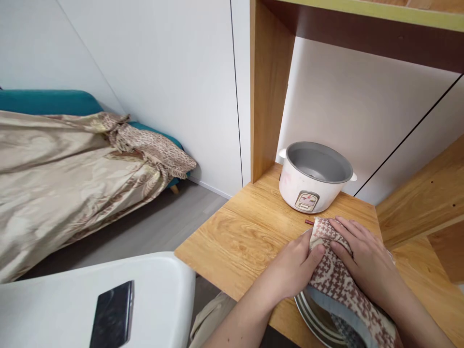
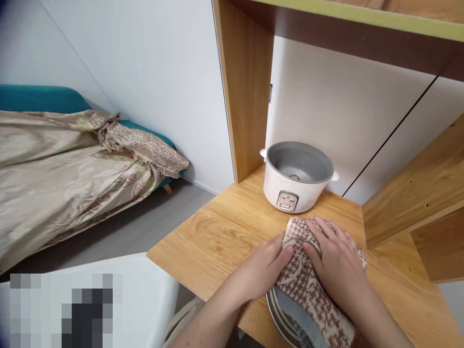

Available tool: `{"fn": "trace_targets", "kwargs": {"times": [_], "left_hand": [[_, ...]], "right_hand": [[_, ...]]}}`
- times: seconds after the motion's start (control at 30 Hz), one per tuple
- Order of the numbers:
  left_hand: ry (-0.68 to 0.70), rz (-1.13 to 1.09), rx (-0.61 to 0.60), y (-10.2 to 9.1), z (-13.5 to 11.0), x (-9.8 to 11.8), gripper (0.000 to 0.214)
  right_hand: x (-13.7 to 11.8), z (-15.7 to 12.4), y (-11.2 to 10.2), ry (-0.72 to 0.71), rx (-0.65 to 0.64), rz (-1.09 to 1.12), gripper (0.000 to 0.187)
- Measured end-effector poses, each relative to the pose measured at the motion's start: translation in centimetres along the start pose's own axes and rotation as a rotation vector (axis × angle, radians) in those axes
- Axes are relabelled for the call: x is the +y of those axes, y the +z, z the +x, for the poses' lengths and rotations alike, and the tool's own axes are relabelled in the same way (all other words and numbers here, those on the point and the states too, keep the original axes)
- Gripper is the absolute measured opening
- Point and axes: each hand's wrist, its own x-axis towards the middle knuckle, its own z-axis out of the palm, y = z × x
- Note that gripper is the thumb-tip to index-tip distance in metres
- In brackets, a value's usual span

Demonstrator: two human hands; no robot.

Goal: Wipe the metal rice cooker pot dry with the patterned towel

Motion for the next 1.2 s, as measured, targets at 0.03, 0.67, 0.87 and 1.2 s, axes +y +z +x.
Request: {"fn": "trace_targets", "kwargs": {"times": [0.03,0.67,0.87,1.2], "left_hand": [[-0.009,0.001,0.001,0.0,0.0,0.1,0.052],[0.012,-0.017,-0.050,-0.6,-0.4,0.0,0.059],[-0.021,0.010,-0.079,-0.7,-0.4,-0.3,0.075],[0.112,-0.025,-0.180,-1.4,-0.2,-0.9,0.133]], "right_hand": [[0.0,0.0,0.0,0.004,-0.001,-0.001,0.063],[-0.1,-0.2,-0.2,0.036,-0.013,-0.006,0.073],[0.5,0.0,0.3,0.022,-0.019,-0.003,0.067],[0.4,-0.4,0.1,-0.009,-0.061,-0.042,0.080]]}}
